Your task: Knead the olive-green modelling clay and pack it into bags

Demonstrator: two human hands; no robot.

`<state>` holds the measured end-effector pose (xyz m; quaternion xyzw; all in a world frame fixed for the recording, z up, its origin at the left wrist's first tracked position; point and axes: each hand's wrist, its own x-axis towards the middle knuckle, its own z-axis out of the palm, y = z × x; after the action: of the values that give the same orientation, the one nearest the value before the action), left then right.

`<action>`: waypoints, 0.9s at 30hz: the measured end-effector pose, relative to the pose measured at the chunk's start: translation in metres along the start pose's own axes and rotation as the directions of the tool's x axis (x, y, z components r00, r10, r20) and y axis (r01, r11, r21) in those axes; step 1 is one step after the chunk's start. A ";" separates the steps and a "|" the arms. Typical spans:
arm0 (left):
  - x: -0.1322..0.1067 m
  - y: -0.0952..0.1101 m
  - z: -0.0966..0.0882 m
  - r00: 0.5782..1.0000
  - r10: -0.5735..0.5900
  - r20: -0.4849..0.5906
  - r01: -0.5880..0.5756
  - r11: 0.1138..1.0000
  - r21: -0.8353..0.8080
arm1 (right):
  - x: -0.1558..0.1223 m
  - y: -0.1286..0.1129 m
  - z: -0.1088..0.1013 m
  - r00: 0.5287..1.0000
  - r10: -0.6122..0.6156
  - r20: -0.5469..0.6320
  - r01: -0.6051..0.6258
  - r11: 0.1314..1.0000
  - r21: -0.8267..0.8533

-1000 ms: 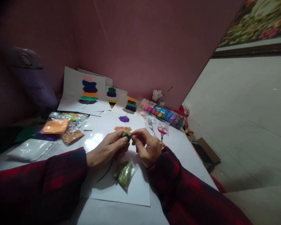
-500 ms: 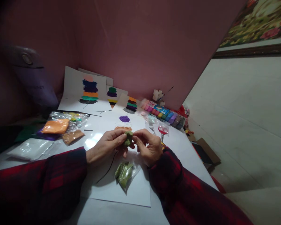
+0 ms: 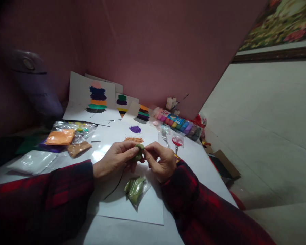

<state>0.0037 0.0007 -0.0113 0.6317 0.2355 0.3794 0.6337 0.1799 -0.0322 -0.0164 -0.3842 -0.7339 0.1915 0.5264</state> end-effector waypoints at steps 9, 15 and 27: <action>-0.001 0.002 0.001 0.999 -0.029 0.017 0.029 0.999 -0.014 | 0.000 -0.001 -0.001 0.999 0.003 -0.035 -0.005 0.998 -0.063; -0.002 0.003 0.003 1.000 0.002 0.015 -0.001 0.998 -0.056 | -0.001 0.008 0.000 0.988 0.102 -0.114 -0.104 0.995 -0.008; -0.002 0.006 0.002 1.000 -0.010 0.008 0.010 0.999 0.042 | 0.001 0.004 0.000 0.997 0.042 -0.063 -0.047 0.997 -0.069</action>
<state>0.0030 -0.0028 -0.0059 0.6454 0.2441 0.3685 0.6230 0.1809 -0.0292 -0.0187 -0.4244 -0.7150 0.1654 0.5304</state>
